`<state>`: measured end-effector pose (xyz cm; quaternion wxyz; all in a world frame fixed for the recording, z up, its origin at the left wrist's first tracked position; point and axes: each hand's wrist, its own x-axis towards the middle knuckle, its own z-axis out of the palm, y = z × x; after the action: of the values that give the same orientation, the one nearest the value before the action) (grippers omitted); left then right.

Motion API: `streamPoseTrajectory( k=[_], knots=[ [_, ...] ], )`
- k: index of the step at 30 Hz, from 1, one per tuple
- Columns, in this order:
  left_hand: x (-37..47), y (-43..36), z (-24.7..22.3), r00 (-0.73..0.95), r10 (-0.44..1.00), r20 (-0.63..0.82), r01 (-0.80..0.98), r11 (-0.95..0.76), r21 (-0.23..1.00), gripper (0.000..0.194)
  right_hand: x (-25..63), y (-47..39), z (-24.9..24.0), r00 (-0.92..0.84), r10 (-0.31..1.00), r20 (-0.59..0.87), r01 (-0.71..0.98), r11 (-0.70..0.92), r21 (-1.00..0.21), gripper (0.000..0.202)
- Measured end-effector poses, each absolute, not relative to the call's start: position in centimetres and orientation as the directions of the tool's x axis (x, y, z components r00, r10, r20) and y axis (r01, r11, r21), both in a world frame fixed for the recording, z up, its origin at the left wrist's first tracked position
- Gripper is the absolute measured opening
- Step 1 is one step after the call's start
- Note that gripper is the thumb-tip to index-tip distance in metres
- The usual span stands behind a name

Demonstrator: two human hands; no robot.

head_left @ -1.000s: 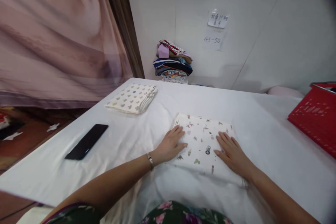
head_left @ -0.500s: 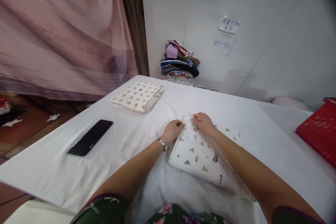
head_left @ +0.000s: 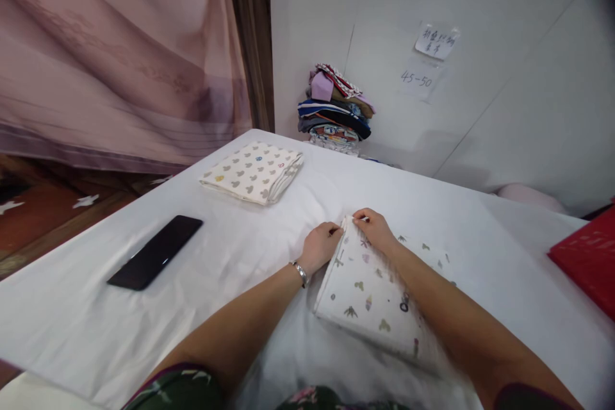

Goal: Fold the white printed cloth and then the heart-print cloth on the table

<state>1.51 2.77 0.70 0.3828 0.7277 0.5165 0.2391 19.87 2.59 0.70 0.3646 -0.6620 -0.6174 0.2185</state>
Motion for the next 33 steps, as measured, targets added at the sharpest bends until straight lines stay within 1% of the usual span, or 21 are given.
streamPoseTrajectory(
  k=[2, 3, 7, 9, 11, 15, 17, 21, 25, 28, 31, 33],
  knots=[
    [1.5, 2.8, 0.6, 0.359, 0.932, -0.042, 0.561, -0.180, 0.808, 0.027, 20.0, 2.8, 0.5, 0.140, 0.983, 0.121, 0.643, 0.003, -0.766, 0.010],
    [1.4, 2.8, 0.5, 0.361, 0.931, -0.044, 0.561, -0.179, 0.808, 0.027, 20.1, 2.8, 0.4, 0.130, 0.983, 0.130, 0.652, 0.014, -0.758, 0.009],
    [1.5, 2.8, 0.5, 0.349, 0.936, -0.048, 0.569, -0.171, 0.804, 0.026, 20.4, 2.3, 0.5, 0.056, 0.953, 0.298, 0.749, 0.158, -0.644, 0.006],
    [1.5, 2.7, 0.6, 0.345, 0.938, -0.043, 0.568, -0.172, 0.805, 0.026, 20.4, 2.0, 0.5, 0.017, 0.936, 0.351, 0.774, 0.210, -0.597, 0.007],
    [1.6, 2.6, 0.8, 0.346, 0.937, -0.050, 0.570, -0.168, 0.804, 0.026, 20.3, 2.0, 0.5, 0.023, 0.944, 0.330, 0.782, 0.188, -0.594, 0.008],
    [1.6, 2.6, 1.0, 0.339, 0.939, -0.056, 0.576, -0.160, 0.802, 0.024, 20.2, 2.6, 0.4, 0.084, 0.969, 0.231, 0.815, 0.067, -0.575, 0.008],
    [1.6, 2.6, 1.1, 0.344, 0.938, -0.050, 0.569, -0.166, 0.805, 0.024, 20.3, 3.0, 0.3, 0.050, 0.973, 0.227, 0.838, 0.083, -0.540, 0.009],
    [1.6, 2.6, 1.1, 0.349, 0.936, -0.047, 0.567, -0.171, 0.805, 0.024, 20.7, 3.4, 0.3, -0.054, 0.968, 0.247, 0.856, 0.172, -0.487, 0.013],
    [1.6, 2.6, 1.2, 0.347, 0.937, -0.048, 0.574, -0.172, 0.800, 0.027, 20.8, 3.2, 0.3, -0.081, 0.963, 0.258, 0.845, 0.204, -0.495, 0.012],
    [1.6, 2.6, 1.3, 0.352, 0.935, -0.049, 0.580, -0.176, 0.795, 0.029, 20.8, 3.0, 0.3, -0.076, 0.954, 0.290, 0.816, 0.227, -0.532, 0.011],
    [1.5, 2.6, 1.3, 0.354, 0.934, -0.045, 0.579, -0.181, 0.795, 0.027, 20.9, 2.9, 0.1, -0.065, 0.948, 0.313, 0.777, 0.245, -0.580, 0.011],
    [1.5, 2.6, 1.2, 0.351, 0.935, -0.044, 0.576, -0.179, 0.798, 0.026, 20.9, 2.8, 0.1, -0.070, 0.942, 0.329, 0.766, 0.262, -0.587, 0.011]
  ],
)
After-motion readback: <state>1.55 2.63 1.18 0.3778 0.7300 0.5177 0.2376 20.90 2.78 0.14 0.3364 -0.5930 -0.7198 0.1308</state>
